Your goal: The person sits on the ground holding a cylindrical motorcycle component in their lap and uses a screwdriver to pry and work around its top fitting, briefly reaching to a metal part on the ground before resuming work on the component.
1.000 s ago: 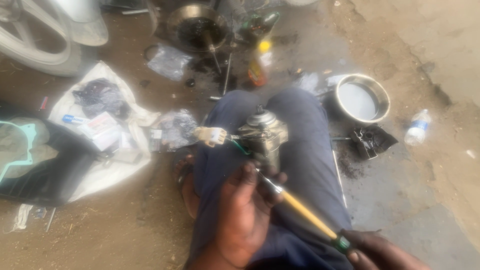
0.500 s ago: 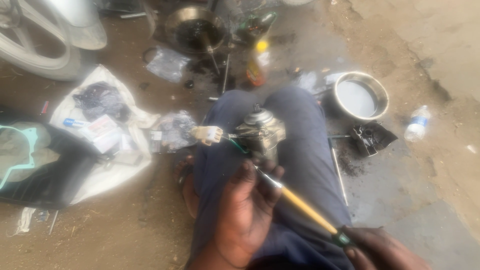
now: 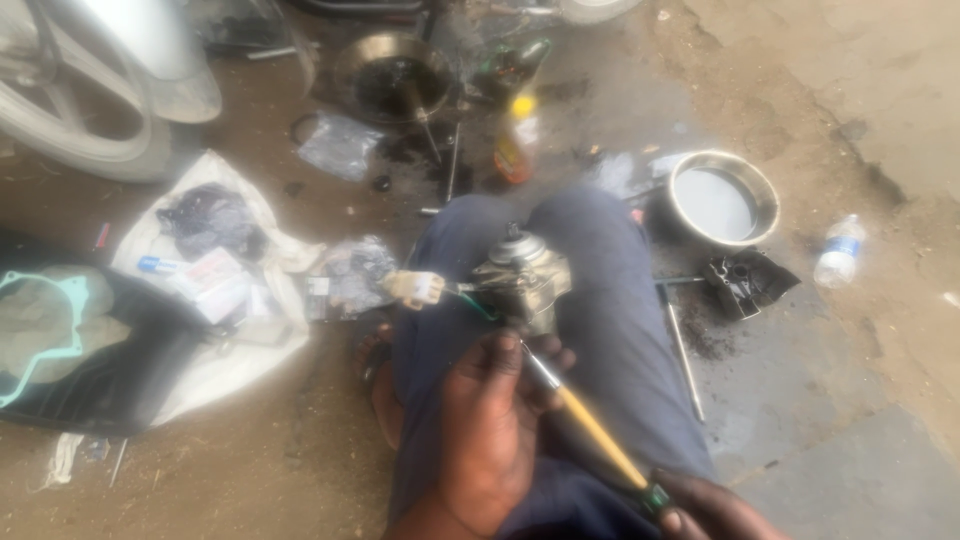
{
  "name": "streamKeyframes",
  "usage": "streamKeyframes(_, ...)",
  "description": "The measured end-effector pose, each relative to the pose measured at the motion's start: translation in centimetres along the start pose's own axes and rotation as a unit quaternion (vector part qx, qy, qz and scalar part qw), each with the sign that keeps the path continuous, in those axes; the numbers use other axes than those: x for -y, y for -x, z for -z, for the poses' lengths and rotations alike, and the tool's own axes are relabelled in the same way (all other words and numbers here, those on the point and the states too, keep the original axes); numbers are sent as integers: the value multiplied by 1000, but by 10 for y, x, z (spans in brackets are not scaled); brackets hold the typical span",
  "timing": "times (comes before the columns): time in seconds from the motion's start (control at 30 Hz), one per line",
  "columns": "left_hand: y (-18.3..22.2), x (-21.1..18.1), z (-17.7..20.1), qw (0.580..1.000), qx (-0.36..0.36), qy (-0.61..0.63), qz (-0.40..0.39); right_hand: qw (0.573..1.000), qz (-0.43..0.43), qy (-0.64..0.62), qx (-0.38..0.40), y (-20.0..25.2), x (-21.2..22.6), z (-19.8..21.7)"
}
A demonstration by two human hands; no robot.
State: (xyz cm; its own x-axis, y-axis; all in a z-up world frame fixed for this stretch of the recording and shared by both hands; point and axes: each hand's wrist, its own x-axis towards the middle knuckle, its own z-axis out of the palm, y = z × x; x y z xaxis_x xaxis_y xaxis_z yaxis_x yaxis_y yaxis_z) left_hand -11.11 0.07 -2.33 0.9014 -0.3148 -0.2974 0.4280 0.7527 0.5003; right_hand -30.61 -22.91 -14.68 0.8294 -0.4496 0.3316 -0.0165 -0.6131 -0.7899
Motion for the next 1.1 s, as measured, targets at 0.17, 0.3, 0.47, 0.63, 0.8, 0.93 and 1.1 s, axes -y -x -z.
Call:
streamKeyframes(0.17, -1, -1, -11, 999, 26, 19, -15, 942, -304, 8, 140, -19, -10, 5)
streamKeyframes(0.3, -3, -2, -12, 999, 22, 20, -20, 990, -82, -60, 97, -21, -98, -13)
streamKeyframes(0.47, -8, -1, -12, 1000, 6, 9, -3, 568, -717, -356, 193, -40, -162, -23)
streamKeyframes(0.63, -11, 2, -15, 1000, -6, -14, -14, 502, -742, -393, 207, -37, -180, -24)
streamKeyframes(0.8, -14, 0, -16, 1000, -13, -24, -1, 471, -740, -420, 231, -23, -227, -29)
streamKeyframes(0.93, -12, -5, -11, 999, 16, -29, 12, 554, -681, -408, 251, -11, -270, -28)
streamKeyframes(1.1, -8, 5, 42, 943, -131, -303, -37, 755, -563, -227, 248, -14, -290, 19)
